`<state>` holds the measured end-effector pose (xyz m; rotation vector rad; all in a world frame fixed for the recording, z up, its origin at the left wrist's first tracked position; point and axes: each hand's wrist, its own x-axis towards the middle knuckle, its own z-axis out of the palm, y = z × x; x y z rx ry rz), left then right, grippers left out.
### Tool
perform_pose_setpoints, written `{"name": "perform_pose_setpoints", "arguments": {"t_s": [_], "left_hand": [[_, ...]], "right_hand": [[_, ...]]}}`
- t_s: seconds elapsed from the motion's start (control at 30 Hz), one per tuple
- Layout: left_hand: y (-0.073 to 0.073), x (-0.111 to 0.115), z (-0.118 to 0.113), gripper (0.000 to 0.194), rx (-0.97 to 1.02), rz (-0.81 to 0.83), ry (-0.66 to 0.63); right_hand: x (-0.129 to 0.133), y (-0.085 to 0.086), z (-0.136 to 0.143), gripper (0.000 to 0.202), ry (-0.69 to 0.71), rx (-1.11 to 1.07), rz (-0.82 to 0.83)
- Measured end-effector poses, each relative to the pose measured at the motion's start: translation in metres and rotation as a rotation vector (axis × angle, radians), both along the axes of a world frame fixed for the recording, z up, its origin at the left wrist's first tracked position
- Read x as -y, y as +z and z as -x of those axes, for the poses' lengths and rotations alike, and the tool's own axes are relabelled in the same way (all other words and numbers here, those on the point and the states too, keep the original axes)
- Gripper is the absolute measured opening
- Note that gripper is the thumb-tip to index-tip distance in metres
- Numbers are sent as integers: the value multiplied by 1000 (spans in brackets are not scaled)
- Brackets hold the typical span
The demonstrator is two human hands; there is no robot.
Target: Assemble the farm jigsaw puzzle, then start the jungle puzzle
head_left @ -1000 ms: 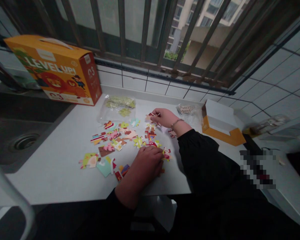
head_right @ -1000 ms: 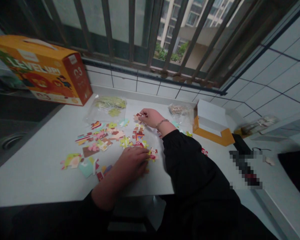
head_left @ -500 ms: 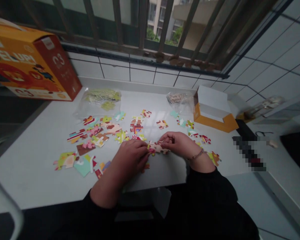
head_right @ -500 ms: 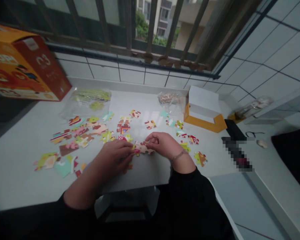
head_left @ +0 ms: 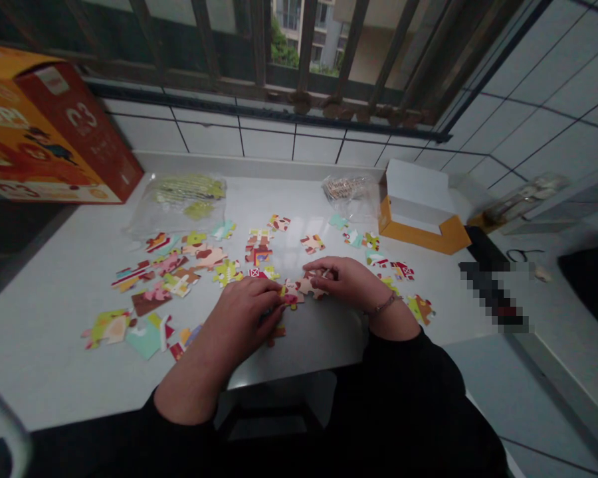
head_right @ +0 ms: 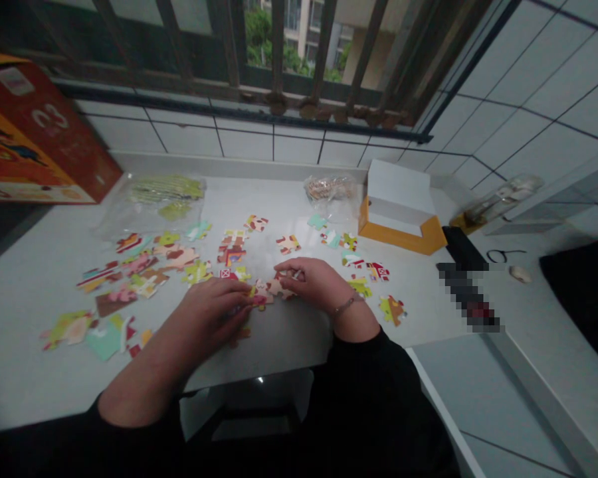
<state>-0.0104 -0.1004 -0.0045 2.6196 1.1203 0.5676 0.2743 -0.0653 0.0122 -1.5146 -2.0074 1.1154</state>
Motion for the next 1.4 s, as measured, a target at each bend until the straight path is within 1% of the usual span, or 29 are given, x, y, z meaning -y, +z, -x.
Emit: {"name": "perform_pose_setpoints", "arguments": {"t_s": [0.07,0.2,0.3,0.4,0.53,0.63,0.7,0.73,0.8,0.83,1.0,1.13,1.23,1.27,1.33,1.4], "left_hand": [[0,0,0,14,-6,-3,-1],[-3,0,1,15,4,-8,7],[-4,0,1,14,3,-4,12],[-3,0,1,15,7,0,14],[-1,0,0,16,13,-10,8],[-1,0,0,16,12,-2,1],[-2,0,0,15,17,2,2],[-2,-1,0,14,21,3,2],[-2,-1,0,13,23,7,3],[-1,-1,0,13,22,10,2],[1,0,-1,15,16,5,6],[0,0,0,15,13,11,-2],[-1,0,0,14,26,12,10],[-1,0,0,13,25,13,13],[-1,0,0,12,18,16,16],[0,0,-1,12,11,14,17]], "right_hand": [[0,0,1,29,-10,-42,44],[3,-5,5,25,-55,-197,176],[5,-7,7,24,-88,-263,232],[5,-8,6,24,-78,-297,236],[3,-8,2,29,-57,-327,182],[2,-7,1,30,-85,-325,183],[1,-6,2,29,-131,-358,218],[1,-6,2,32,-159,-370,232],[1,-5,2,41,-198,-362,234],[1,-4,2,43,-202,-344,221],[2,0,1,27,-124,-290,95],[4,2,2,32,-47,-187,9],[5,-4,5,40,-44,-183,53],[4,-6,5,39,-55,-195,79],[4,-10,7,27,-63,-186,101],[3,-10,8,12,-42,-120,74]]}}
